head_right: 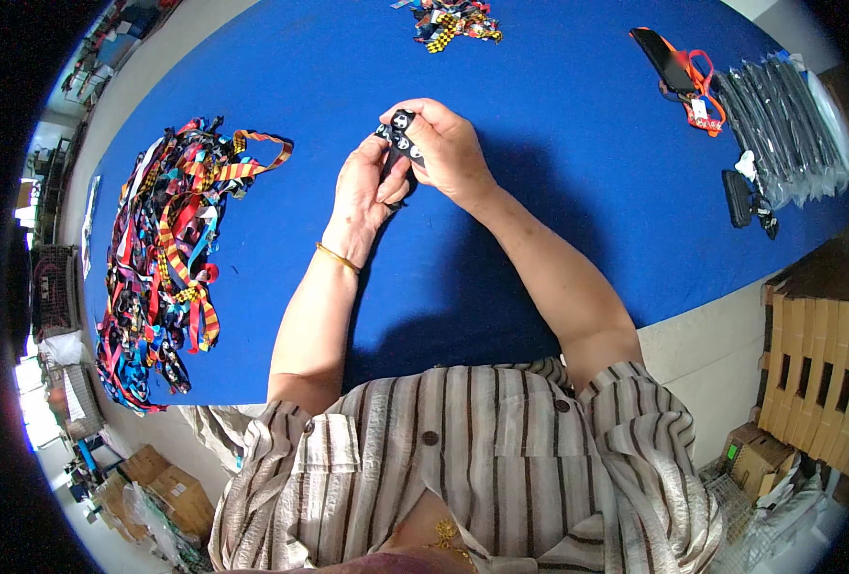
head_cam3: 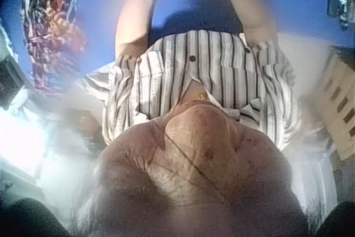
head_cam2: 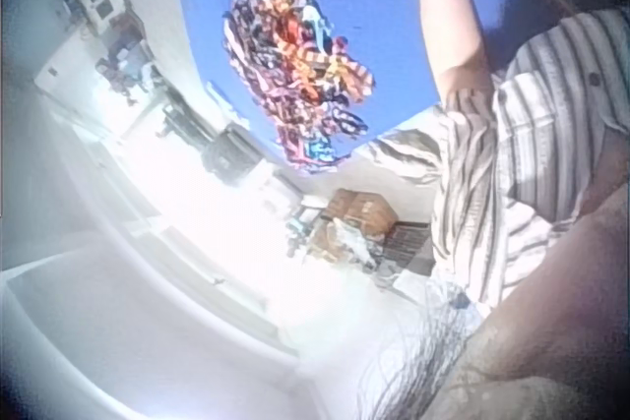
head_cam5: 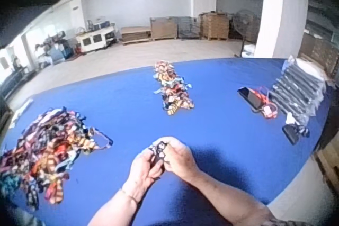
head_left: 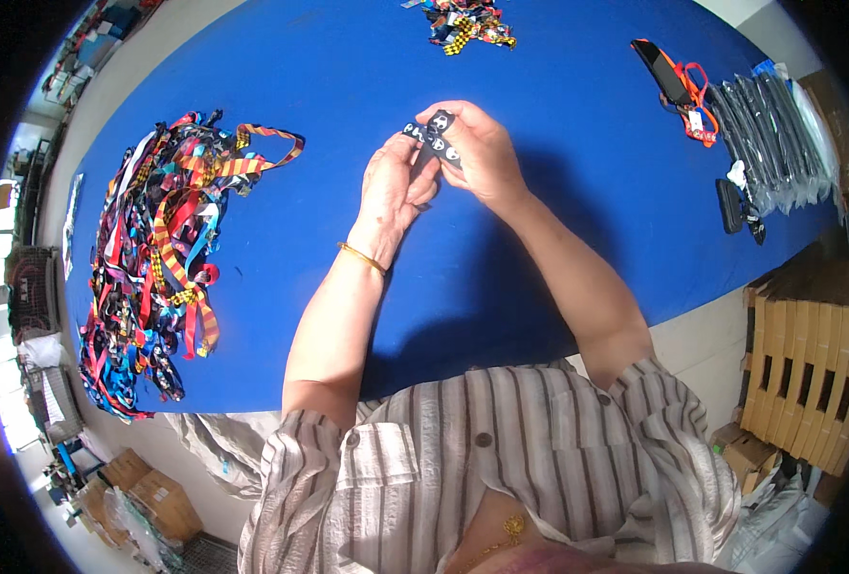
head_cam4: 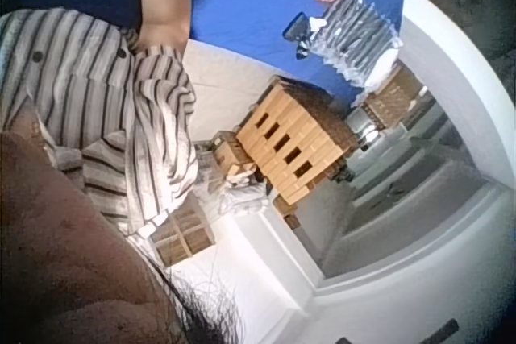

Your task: The person folds a black patterned strap into a bow by hand and places it onto a pile, then repeats the process with a floral strap and a striped strap.

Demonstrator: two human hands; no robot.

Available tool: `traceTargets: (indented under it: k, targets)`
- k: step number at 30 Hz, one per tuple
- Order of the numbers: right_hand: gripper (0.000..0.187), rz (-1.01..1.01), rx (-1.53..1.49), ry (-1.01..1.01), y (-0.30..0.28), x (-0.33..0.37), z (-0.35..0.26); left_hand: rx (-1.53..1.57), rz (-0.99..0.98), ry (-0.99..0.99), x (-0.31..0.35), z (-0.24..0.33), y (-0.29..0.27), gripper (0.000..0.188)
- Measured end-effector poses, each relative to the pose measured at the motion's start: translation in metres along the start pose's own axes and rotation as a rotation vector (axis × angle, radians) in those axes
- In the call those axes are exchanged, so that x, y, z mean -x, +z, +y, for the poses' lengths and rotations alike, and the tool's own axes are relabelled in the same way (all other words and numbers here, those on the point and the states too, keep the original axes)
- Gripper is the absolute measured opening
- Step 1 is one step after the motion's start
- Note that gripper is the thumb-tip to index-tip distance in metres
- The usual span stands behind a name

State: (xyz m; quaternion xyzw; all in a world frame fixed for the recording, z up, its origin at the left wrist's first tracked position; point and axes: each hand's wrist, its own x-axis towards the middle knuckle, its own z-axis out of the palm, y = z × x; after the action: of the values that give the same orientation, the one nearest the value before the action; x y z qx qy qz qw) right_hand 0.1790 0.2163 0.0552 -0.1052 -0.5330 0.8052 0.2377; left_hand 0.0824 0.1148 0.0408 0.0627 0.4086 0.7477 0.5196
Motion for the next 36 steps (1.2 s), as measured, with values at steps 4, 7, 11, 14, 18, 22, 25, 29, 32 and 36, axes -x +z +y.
traceTargets:
  k: [4,7,11,14,18,22,25,29,32,36]
  targets:
    - [0.03,0.02,-0.124,0.087,-0.002,0.0,-0.001,0.009,-0.015,0.152,0.005,0.003,0.002,0.029]
    - [0.032,0.077,-0.008,0.07,-0.008,-0.004,0.007,-0.062,-0.007,0.142,0.008,0.003,0.006,0.037]
    - [0.024,0.083,0.242,-0.067,-0.012,-0.005,0.012,-0.11,-0.075,0.211,0.01,0.002,-0.001,0.039]
    - [0.024,0.102,0.401,-0.139,-0.016,-0.006,0.01,-0.157,-0.077,0.252,0.007,-0.001,-0.002,0.038]
    - [0.021,0.103,0.448,-0.15,-0.022,-0.01,0.013,-0.179,-0.09,0.266,0.005,-0.002,0.001,0.029]
    - [0.016,0.089,0.421,-0.095,-0.025,-0.013,0.014,-0.164,-0.109,0.286,0.003,0.0,-0.001,0.027]
    - [0.013,0.057,0.237,-0.026,-0.024,-0.013,0.016,-0.164,-0.122,0.277,0.001,0.0,-0.002,0.027]
    - [0.016,0.048,0.114,0.069,-0.015,-0.009,0.013,-0.123,-0.164,0.283,0.005,0.0,-0.003,0.029]
    - [0.015,0.069,0.105,0.124,-0.017,-0.008,0.011,-0.1,-0.186,0.294,0.005,-0.005,-0.001,0.029]
    - [0.017,0.077,0.065,0.169,-0.016,-0.006,0.013,-0.124,-0.226,0.358,0.003,-0.008,-0.007,0.033]
